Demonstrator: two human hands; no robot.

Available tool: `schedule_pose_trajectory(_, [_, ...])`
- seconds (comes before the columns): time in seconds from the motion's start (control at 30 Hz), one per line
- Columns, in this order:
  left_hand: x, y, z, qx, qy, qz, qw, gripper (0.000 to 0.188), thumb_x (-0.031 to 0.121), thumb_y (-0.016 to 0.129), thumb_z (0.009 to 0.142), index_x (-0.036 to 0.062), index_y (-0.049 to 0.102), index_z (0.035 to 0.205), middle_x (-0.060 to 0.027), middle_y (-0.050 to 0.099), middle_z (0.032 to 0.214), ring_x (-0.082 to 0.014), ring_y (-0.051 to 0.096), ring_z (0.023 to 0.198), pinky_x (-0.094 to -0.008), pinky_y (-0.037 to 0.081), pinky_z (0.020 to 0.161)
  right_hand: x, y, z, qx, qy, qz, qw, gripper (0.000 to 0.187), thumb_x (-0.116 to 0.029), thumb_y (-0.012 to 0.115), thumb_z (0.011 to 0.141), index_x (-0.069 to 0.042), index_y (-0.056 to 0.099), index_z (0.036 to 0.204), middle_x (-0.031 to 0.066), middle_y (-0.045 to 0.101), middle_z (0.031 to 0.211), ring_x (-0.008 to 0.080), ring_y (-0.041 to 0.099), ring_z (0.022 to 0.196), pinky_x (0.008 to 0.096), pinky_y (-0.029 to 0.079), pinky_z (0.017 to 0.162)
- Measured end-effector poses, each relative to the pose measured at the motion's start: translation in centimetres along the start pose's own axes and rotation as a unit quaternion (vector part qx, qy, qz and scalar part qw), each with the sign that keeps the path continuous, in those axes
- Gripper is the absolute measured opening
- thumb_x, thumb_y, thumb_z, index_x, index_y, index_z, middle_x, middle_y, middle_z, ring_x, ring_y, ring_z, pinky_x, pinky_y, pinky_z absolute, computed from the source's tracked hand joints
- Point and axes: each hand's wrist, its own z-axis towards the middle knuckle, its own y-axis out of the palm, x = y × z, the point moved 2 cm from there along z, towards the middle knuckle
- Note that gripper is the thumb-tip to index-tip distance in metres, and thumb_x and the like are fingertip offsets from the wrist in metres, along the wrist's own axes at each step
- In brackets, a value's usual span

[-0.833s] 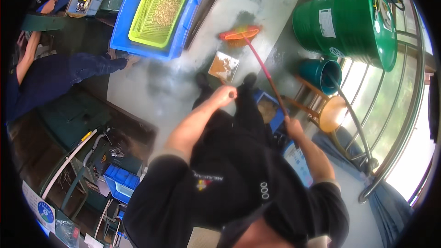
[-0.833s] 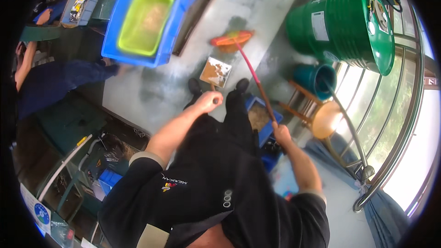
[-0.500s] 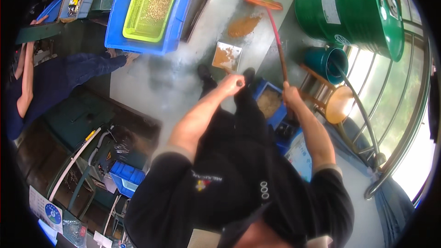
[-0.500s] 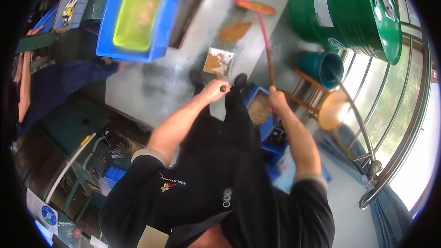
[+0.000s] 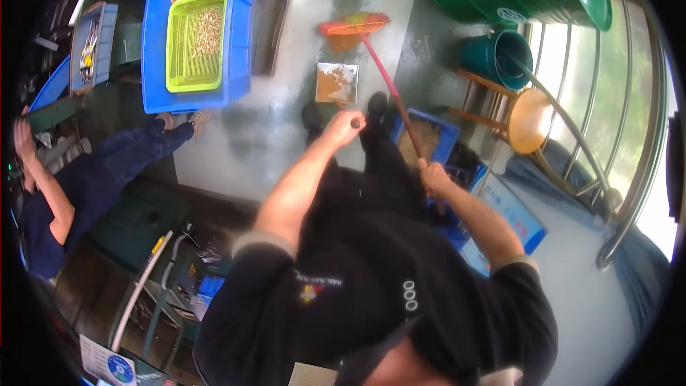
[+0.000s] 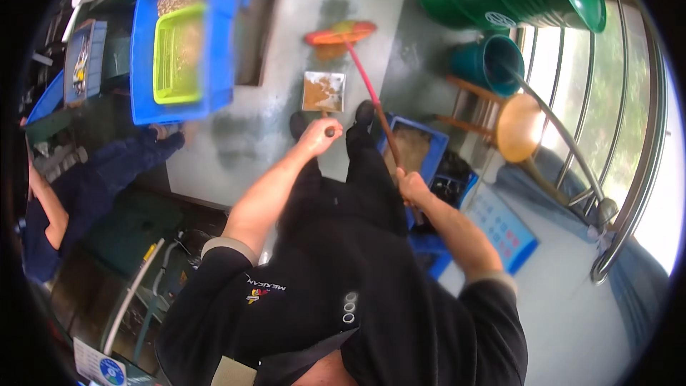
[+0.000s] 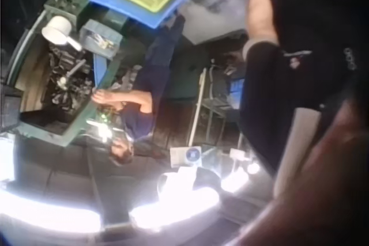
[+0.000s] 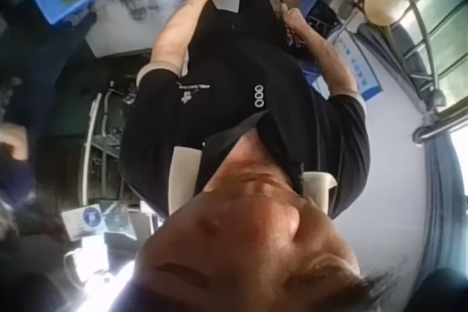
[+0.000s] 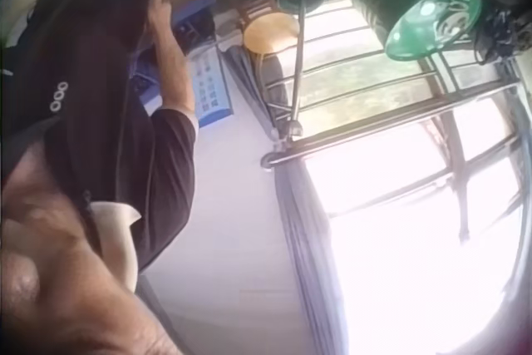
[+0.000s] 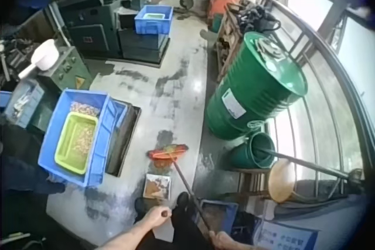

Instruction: The recorder is sweeping the floor around industrial machinery and workbenches in a factory.

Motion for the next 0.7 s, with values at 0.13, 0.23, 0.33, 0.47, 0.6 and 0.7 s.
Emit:
schedule_pose_trajectory(0.13, [-0.2, -1.2, -0.7, 0.007, 0.005, 0.012, 1.000, 0.014, 0.014, 0.065, 0.077, 0.0027, 0.061, 0.084, -0.0153, 0.063, 0.080, -0.0308, 0.062, 0.078, -0.0354, 0.047, 0.069, 0.9, 0.4, -1.6, 0.146, -0.133, -0.080, 0.977, 0.054, -0.043, 0.043, 0.090, 0.006, 0.062, 0.081, 0.0298, 0.059, 0.074, 0.0441, 0.060, 0.072, 0.0470, 0.048, 0.065])
schedule_pose_trajectory(0.23, [-0.7, -1.7, -1.5, -0.004, 0.017, 0.021, 1.000, 0.014, 0.014, 0.065, 0.077, 0.0025, 0.061, 0.084, -0.0152, 0.063, 0.081, -0.0308, 0.062, 0.078, -0.0354, 0.047, 0.069, 0.0, -0.9, -1.0, 0.180, -0.188, -0.094, 0.961, 0.051, -0.041, 0.043, 0.090, 0.004, 0.063, 0.079, 0.0302, 0.058, 0.079, 0.0450, 0.057, 0.082, 0.0487, 0.046, 0.070])
schedule_pose_trajectory(0.33, [-1.3, -1.9, -2.7, -0.016, 0.017, 0.015, 1.000, 0.014, 0.014, 0.064, 0.077, 0.0025, 0.061, 0.085, -0.0151, 0.063, 0.082, -0.0307, 0.062, 0.079, -0.0358, 0.048, 0.069, -3.0, -3.9, 2.5, 0.192, -0.239, -0.199, 0.931, 0.053, -0.044, 0.043, 0.089, 0.004, 0.063, 0.084, 0.0285, 0.060, 0.080, 0.0429, 0.060, 0.080, 0.0456, 0.047, 0.072])
schedule_pose_trajectory(0.47, [-1.4, -2.2, -3.8, -0.029, 0.020, 0.022, 0.999, 0.015, 0.015, 0.063, 0.078, 0.0028, 0.061, 0.086, -0.0143, 0.063, 0.084, -0.0306, 0.062, 0.081, -0.0366, 0.048, 0.070, -7.0, -7.8, 3.1, 0.191, -0.171, -0.319, 0.912, 0.055, -0.049, 0.039, 0.088, -0.001, 0.064, 0.093, 0.0215, 0.062, 0.098, 0.0379, 0.058, 0.095, 0.0432, 0.046, 0.084])
schedule_pose_trajectory(0.6, [-1.3, -2.1, -4.3, -0.027, 0.001, 0.016, 1.000, 0.014, 0.015, 0.063, 0.078, 0.0033, 0.062, 0.087, -0.0138, 0.064, 0.086, -0.0313, 0.062, 0.082, -0.0372, 0.048, 0.070, -5.6, -10.6, 0.3, 0.216, -0.150, -0.359, 0.896, 0.052, -0.047, 0.040, 0.088, -0.001, 0.063, 0.097, 0.0219, 0.062, 0.100, 0.0373, 0.058, 0.096, 0.0430, 0.047, 0.082])
schedule_pose_trajectory(0.7, [-1.2, -1.8, -3.7, -0.047, -0.008, 0.022, 0.999, 0.014, 0.014, 0.062, 0.078, 0.0033, 0.062, 0.087, -0.0141, 0.064, 0.086, -0.0325, 0.061, 0.083, -0.0378, 0.048, 0.070, -1.5, -12.2, -0.2, 0.211, -0.117, -0.342, 0.908, 0.052, -0.046, 0.041, 0.088, 0.001, 0.062, 0.091, 0.0244, 0.060, 0.098, 0.0390, 0.056, 0.098, 0.0447, 0.043, 0.085])
